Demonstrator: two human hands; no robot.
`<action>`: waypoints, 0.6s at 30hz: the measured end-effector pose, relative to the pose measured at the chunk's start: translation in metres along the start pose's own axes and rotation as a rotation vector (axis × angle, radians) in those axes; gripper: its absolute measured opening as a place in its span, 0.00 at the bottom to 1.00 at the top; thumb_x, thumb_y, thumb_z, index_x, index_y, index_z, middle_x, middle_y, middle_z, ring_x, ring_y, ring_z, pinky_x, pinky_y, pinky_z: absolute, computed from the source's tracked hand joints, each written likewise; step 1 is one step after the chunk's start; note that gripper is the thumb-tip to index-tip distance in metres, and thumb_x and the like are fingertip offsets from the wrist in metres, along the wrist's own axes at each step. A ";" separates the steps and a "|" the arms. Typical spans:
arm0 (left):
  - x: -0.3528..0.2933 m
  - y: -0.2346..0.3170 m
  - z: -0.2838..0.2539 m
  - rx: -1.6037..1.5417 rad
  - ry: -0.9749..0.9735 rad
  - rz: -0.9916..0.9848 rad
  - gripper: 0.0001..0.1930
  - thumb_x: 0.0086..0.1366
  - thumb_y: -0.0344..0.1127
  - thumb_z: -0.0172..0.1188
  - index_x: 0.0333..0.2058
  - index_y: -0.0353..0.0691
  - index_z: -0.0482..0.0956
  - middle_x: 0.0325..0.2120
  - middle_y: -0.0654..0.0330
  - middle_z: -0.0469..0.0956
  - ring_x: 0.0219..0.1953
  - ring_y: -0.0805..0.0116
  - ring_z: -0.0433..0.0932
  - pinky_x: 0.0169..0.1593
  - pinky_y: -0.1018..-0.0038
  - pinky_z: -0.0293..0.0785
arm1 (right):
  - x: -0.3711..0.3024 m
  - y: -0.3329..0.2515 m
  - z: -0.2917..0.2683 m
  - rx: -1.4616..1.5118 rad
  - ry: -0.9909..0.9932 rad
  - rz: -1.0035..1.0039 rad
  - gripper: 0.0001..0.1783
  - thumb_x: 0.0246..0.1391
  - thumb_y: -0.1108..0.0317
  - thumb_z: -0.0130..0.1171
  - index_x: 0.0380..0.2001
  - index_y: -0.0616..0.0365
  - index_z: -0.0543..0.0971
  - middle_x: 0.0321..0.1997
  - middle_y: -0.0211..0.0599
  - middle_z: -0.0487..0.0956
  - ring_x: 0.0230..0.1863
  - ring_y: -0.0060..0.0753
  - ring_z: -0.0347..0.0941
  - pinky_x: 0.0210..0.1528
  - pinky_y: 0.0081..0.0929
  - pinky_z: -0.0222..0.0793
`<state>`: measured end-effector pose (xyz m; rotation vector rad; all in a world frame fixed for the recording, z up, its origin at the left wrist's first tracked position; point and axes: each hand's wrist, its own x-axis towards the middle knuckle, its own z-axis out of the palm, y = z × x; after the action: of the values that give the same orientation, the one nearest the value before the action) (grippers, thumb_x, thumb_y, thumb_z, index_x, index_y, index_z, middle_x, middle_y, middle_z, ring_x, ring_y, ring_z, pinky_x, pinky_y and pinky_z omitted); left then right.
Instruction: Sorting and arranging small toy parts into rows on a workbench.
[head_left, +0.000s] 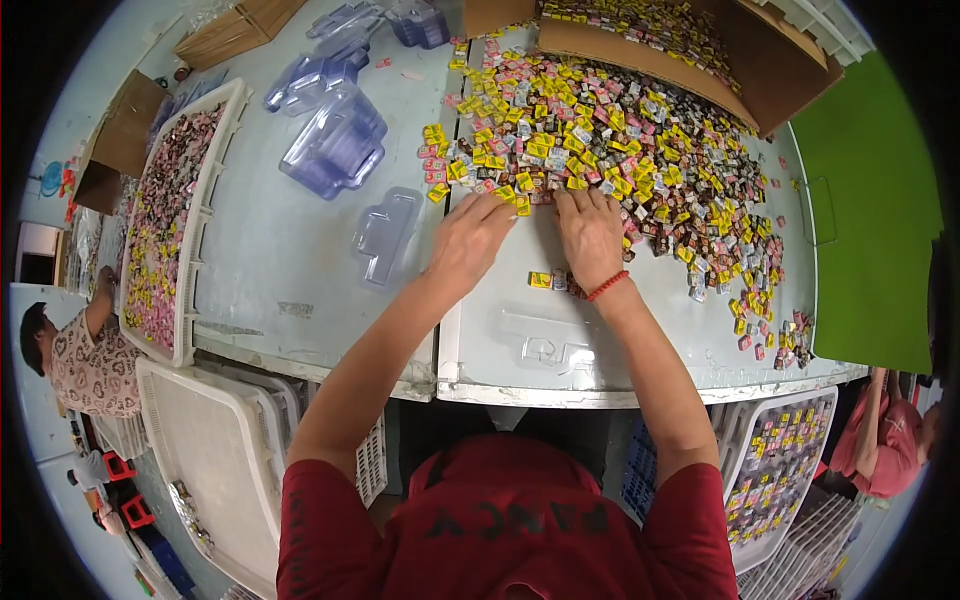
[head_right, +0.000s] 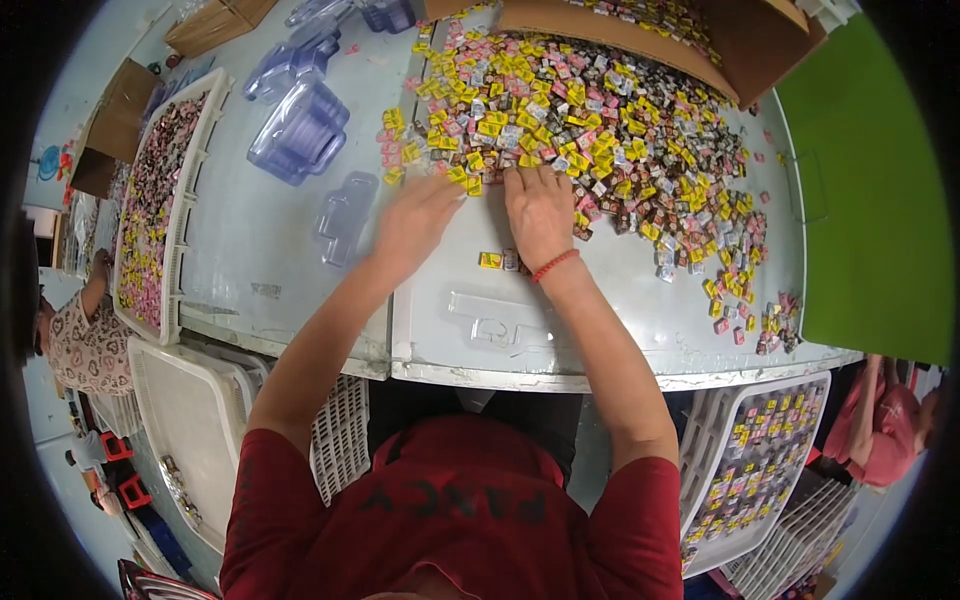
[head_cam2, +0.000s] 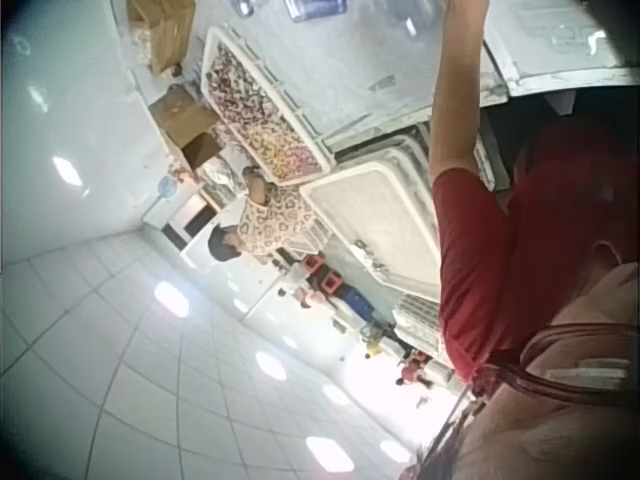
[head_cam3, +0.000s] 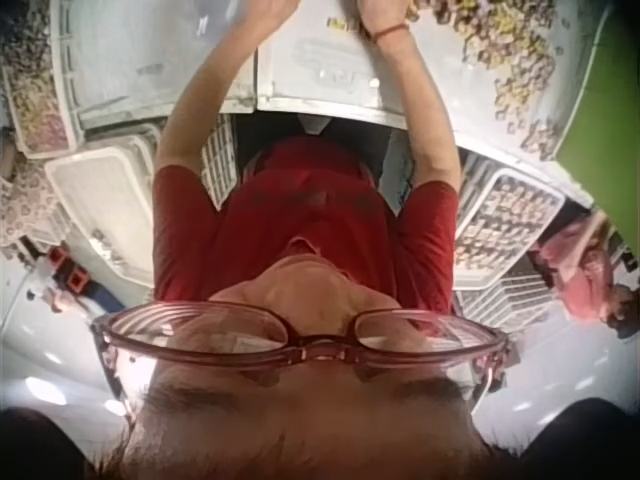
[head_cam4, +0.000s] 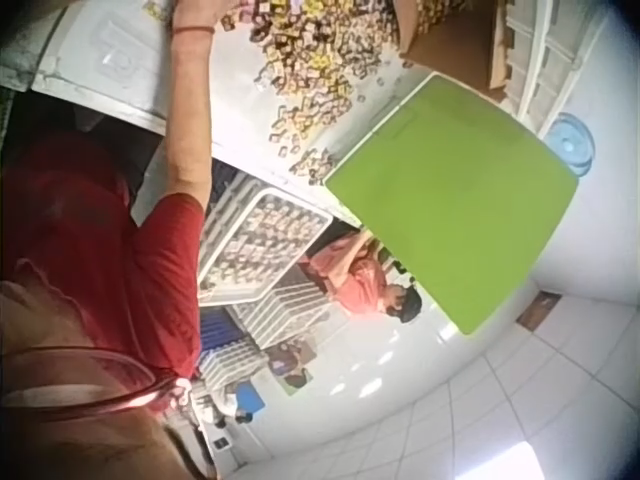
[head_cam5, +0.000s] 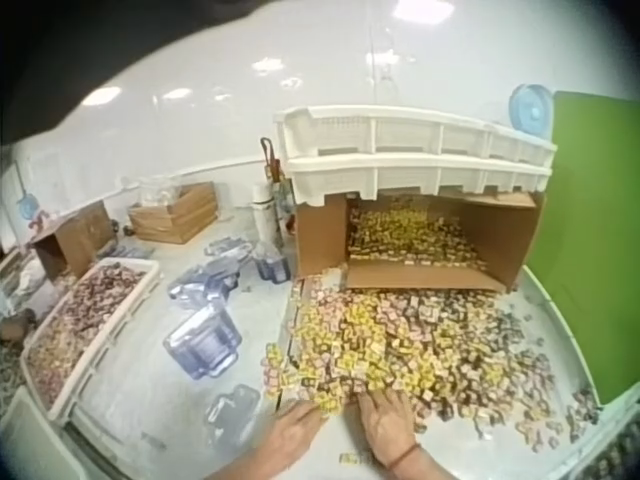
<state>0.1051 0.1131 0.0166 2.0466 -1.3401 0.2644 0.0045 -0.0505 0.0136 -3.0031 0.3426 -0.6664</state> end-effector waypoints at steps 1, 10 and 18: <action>0.007 -0.003 0.008 0.028 0.008 0.077 0.10 0.53 0.27 0.61 0.36 0.37 0.78 0.36 0.56 0.75 0.38 0.56 0.73 0.43 0.66 0.73 | -0.002 -0.001 -0.002 0.021 -0.024 -0.002 0.16 0.48 0.69 0.58 0.42 0.57 0.77 0.37 0.36 0.77 0.42 0.38 0.71 0.47 0.34 0.62; 0.015 -0.005 0.026 0.104 0.044 0.124 0.11 0.49 0.28 0.63 0.34 0.37 0.78 0.37 0.58 0.75 0.42 0.57 0.72 0.46 0.65 0.70 | -0.020 0.003 -0.005 0.144 0.124 -0.057 0.12 0.52 0.70 0.56 0.41 0.54 0.78 0.36 0.35 0.78 0.40 0.38 0.72 0.51 0.39 0.61; 0.011 -0.003 0.024 0.189 -0.047 0.081 0.14 0.48 0.30 0.65 0.35 0.39 0.78 0.37 0.58 0.75 0.44 0.57 0.71 0.48 0.63 0.67 | -0.024 -0.017 -0.006 0.070 0.067 -0.062 0.08 0.46 0.69 0.53 0.32 0.55 0.77 0.34 0.34 0.75 0.41 0.37 0.71 0.56 0.48 0.59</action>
<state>0.1079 0.0905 0.0027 2.1677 -1.4776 0.3950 -0.0160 -0.0282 0.0104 -2.9413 0.2247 -0.7693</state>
